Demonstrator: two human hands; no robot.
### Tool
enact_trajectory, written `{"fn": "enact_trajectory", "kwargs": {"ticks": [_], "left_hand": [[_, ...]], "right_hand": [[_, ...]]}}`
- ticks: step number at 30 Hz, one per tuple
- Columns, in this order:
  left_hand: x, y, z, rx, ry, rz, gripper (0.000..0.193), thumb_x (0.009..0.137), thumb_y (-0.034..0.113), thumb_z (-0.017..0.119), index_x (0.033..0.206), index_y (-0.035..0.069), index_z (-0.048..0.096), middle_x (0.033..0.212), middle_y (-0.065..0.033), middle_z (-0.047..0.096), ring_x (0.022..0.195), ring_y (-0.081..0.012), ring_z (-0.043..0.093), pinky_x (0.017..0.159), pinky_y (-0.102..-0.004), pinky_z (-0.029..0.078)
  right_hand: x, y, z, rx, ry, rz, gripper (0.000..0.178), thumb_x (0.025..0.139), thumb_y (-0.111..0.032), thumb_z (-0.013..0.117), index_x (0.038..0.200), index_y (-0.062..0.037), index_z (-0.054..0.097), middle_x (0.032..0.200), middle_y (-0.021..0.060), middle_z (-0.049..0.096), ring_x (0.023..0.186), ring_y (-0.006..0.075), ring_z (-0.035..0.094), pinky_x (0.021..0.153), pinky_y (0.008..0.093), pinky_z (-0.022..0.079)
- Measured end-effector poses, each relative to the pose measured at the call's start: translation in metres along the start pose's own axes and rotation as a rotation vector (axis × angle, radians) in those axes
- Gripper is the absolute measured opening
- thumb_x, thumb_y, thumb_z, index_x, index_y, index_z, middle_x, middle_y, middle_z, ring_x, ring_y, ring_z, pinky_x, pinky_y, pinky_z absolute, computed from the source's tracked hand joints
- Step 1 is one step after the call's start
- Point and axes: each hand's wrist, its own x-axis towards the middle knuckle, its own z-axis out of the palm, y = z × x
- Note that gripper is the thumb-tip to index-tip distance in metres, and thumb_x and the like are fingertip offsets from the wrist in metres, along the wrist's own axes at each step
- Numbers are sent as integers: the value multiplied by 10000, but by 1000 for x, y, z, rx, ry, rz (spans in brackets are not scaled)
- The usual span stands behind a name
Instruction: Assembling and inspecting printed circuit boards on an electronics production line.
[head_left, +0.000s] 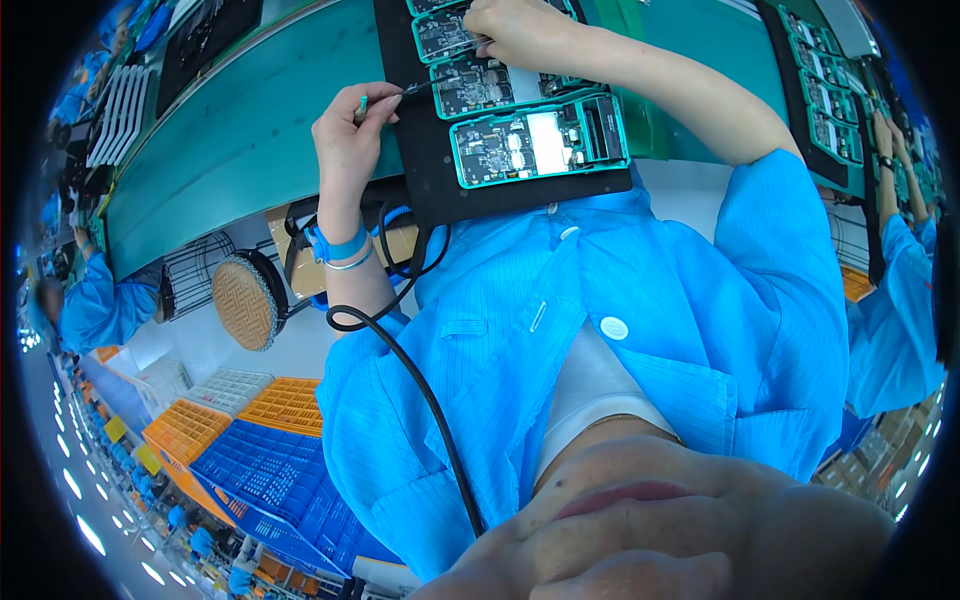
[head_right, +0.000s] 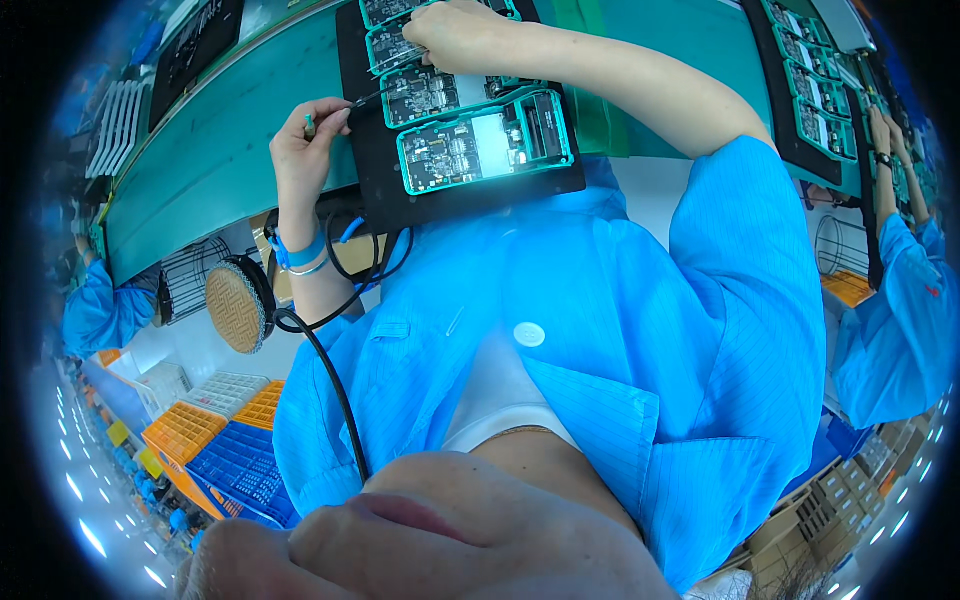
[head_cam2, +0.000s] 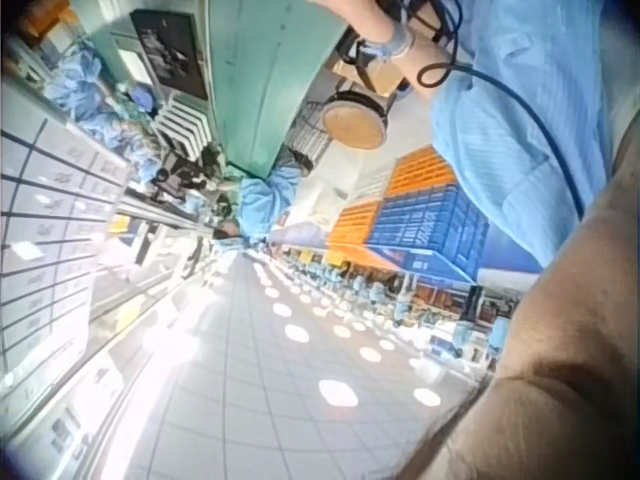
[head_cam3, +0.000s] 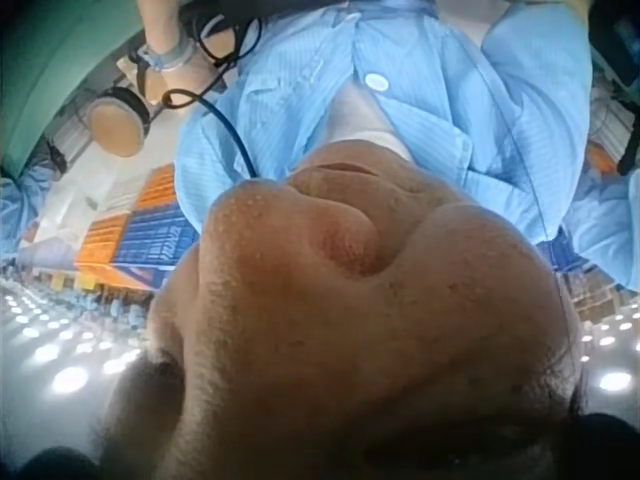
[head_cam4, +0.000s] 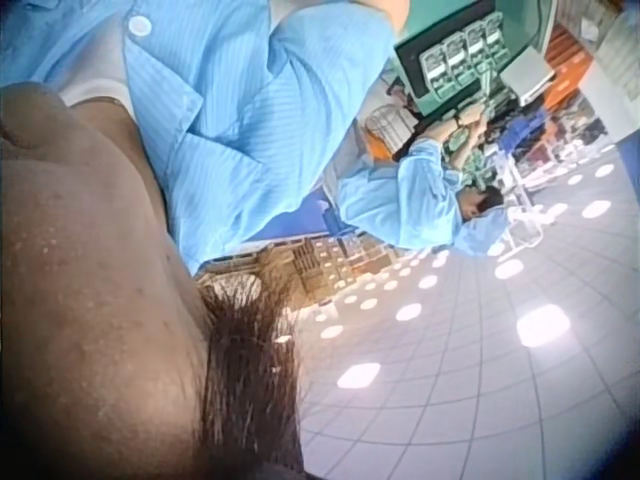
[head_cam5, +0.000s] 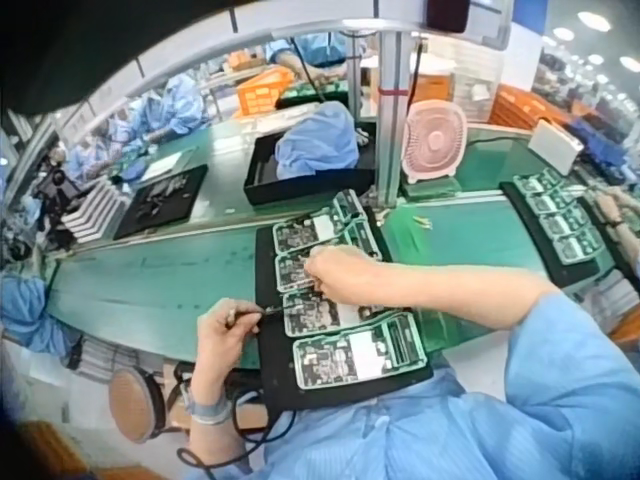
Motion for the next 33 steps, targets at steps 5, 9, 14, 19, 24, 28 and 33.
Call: {"fn": "enact_trajectory", "kwargs": {"ticks": [5, 9, 14, 19, 24, 28, 33], "left_hand": [[-7, 18, 7, 23, -3, 17, 103, 868, -4, 692, 968, 11, 712, 825, -54, 702, 706, -85, 640, 630, -223, 497], [-11, 33, 16, 90, -89, 68, 105, 854, 4, 702, 956, 23, 721, 848, -66, 703, 738, -129, 662, 653, -249, 506], [-10, 43, 23, 178, -116, 150, 97, 849, 29, 708, 945, 28, 723, 872, -90, 696, 779, -185, 670, 683, -276, 508], [-11, 43, 35, 163, -139, 153, 96, 852, 40, 705, 946, 33, 722, 867, -92, 689, 769, -201, 667, 675, -281, 511], [-11, 43, 48, 144, -194, 154, 84, 847, 56, 710, 927, 36, 719, 857, -96, 680, 774, -221, 653, 665, -299, 508], [-17, 40, 50, 190, -151, 128, 74, 840, 91, 725, 901, 49, 717, 843, -94, 656, 813, -244, 623, 691, -337, 496], [-23, 39, 55, 247, -84, 162, 78, 832, 108, 736, 890, 59, 718, 820, -89, 629, 823, -257, 599, 712, -363, 480]], "right_hand": [[2, -3, -2, -60, -23, -10, 100, 755, -57, 633, 832, 4, 644, 921, 199, 647, 899, 389, 649, 790, 468, 518], [2, -3, -4, -46, -21, -60, 112, 754, -52, 631, 854, -10, 659, 907, 190, 653, 890, 388, 652, 774, 465, 522], [4, 3, 7, -36, 38, -99, 124, 752, -48, 628, 865, -23, 673, 871, 185, 662, 878, 382, 654, 762, 467, 522], [4, 0, -8, 70, 8, -41, 132, 740, -111, 676, 831, -17, 658, 835, 193, 653, 860, 404, 640, 756, 489, 503], [-14, 1, -32, 168, 141, -54, 249, 758, -221, 734, 786, 5, 634, 787, 209, 638, 817, 405, 632, 718, 475, 488], [-38, -18, -43, 286, 10, 20, 240, 771, -238, 726, 775, -9, 654, 756, 206, 647, 753, 399, 642, 674, 463, 492], [-54, -35, -51, 145, -130, 33, 177, 769, -216, 698, 777, -40, 678, 741, 183, 667, 722, 373, 663, 653, 464, 515]]}}
